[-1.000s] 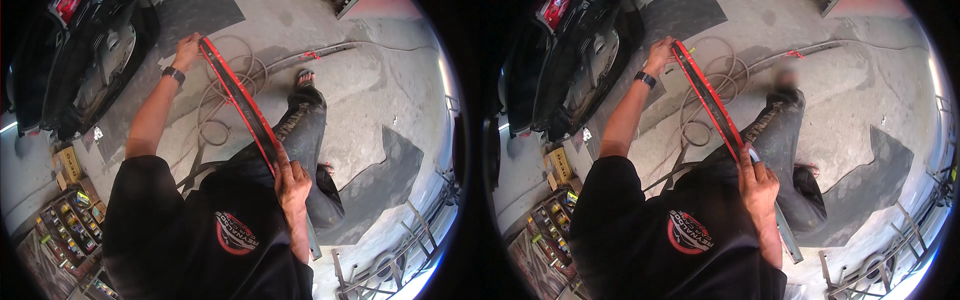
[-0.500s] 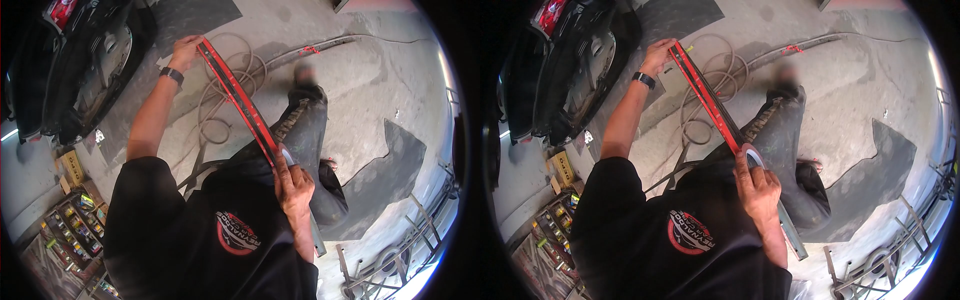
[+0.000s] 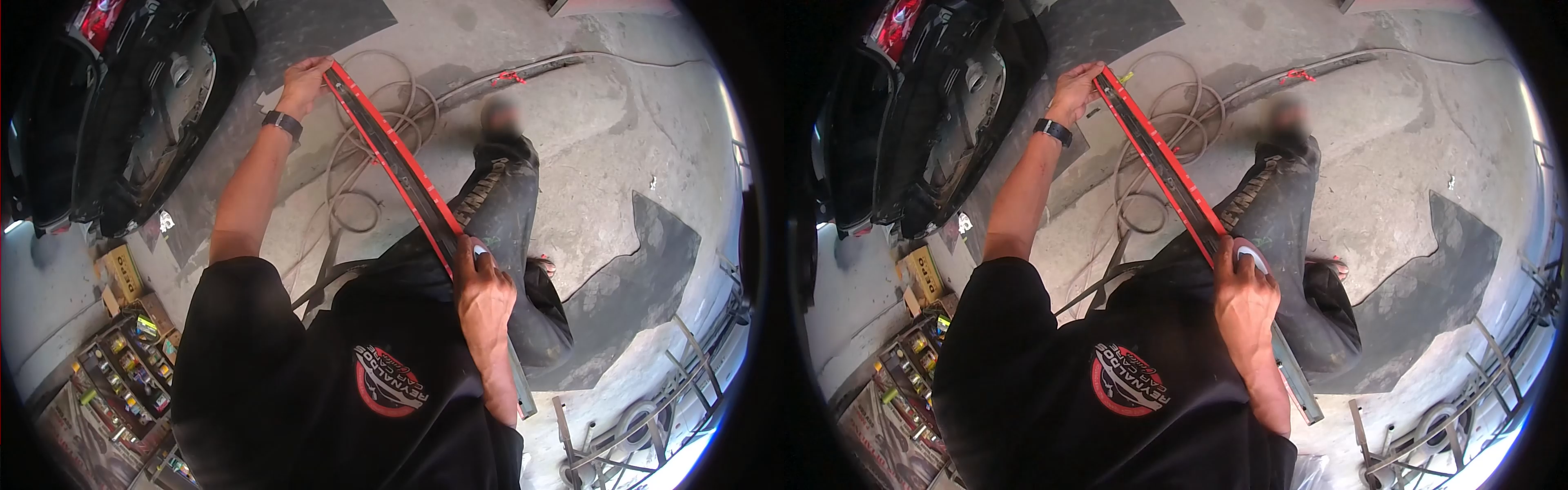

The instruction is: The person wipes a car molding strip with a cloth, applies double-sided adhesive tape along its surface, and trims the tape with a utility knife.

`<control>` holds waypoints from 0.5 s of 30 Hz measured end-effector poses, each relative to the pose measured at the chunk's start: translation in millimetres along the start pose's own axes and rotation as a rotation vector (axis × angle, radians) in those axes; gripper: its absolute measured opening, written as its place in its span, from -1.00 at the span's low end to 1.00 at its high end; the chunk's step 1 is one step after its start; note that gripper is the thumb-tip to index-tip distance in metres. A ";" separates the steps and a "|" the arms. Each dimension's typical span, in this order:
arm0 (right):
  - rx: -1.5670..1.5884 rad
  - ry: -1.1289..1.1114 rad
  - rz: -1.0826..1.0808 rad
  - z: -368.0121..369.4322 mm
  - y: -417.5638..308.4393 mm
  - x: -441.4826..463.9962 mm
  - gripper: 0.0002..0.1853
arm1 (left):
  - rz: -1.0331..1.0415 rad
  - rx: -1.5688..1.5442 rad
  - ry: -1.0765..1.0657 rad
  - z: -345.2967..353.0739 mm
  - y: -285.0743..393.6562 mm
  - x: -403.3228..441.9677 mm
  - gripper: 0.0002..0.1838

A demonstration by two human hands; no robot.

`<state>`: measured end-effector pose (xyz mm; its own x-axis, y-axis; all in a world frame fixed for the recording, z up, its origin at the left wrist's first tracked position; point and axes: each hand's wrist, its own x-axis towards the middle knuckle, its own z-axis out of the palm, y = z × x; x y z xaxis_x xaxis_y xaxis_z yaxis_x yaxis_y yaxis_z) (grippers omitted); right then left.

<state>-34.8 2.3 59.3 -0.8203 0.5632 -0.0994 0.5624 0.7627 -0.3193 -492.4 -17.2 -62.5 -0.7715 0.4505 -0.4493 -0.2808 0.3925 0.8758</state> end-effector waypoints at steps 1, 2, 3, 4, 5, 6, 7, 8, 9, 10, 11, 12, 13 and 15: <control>-0.006 -0.011 0.005 0.9 -0.2 1.0 -0.48 | -0.003 -0.008 -0.002 -0.4 -0.9 0.7 -0.75; -0.012 -0.021 0.009 1.6 -0.4 2.1 -0.48 | -0.006 -0.016 -0.004 -0.8 -2.3 1.9 -0.76; -0.027 -0.036 0.002 1.3 -0.9 3.3 -0.50 | -0.009 -0.024 -0.006 -0.6 -2.2 1.9 -0.76; -0.042 -0.050 -0.005 0.5 -1.6 4.5 -0.53 | -0.018 -0.037 -0.020 -0.9 -2.1 1.5 -0.78; -0.057 -0.065 -0.011 0.1 -2.2 5.0 -0.55 | -0.026 -0.050 -0.035 -1.2 -2.3 0.9 -0.78; -0.062 -0.078 -0.011 0.8 -2.5 5.0 -0.55 | -0.034 -0.062 -0.050 -0.2 0.6 -2.9 -0.79; -0.068 -0.091 -0.010 2.1 -2.6 4.7 -0.56 | -0.046 -0.063 -0.071 0.8 2.5 -8.0 -0.80; -0.073 -0.104 -0.009 3.0 -2.9 4.6 -0.57 | -0.057 -0.063 -0.092 2.1 3.4 -14.6 -0.80; -0.066 -0.091 -0.011 3.3 -3.3 4.8 -0.57 | -0.069 -0.063 -0.113 3.7 4.4 -20.9 -0.81; -0.059 -0.078 -0.012 3.6 -3.7 5.1 -0.58 | -0.063 -0.072 -0.122 4.5 2.9 -24.4 -0.81; -0.052 -0.066 -0.014 3.7 -4.1 5.3 -0.59 | -0.057 -0.081 -0.130 4.8 0.6 -27.3 -0.80; -0.054 -0.071 -0.011 3.6 -4.3 5.3 -0.59 | -0.052 -0.090 -0.138 5.0 -0.9 -28.9 -0.80; -0.056 -0.077 -0.007 3.5 -4.5 5.3 -0.59 | -0.042 -0.084 -0.132 5.5 -1.5 -29.5 -0.80; -0.055 -0.074 -0.008 4.5 -4.2 4.3 -0.59 | -0.025 -0.073 -0.122 7.1 -2.9 -31.2 -0.81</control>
<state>-41.2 0.1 55.9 -0.8293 0.5332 -0.1671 0.5586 0.7847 -0.2686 -463.5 -26.7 -52.3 -0.6900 0.5374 -0.4849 -0.3431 0.3470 0.8728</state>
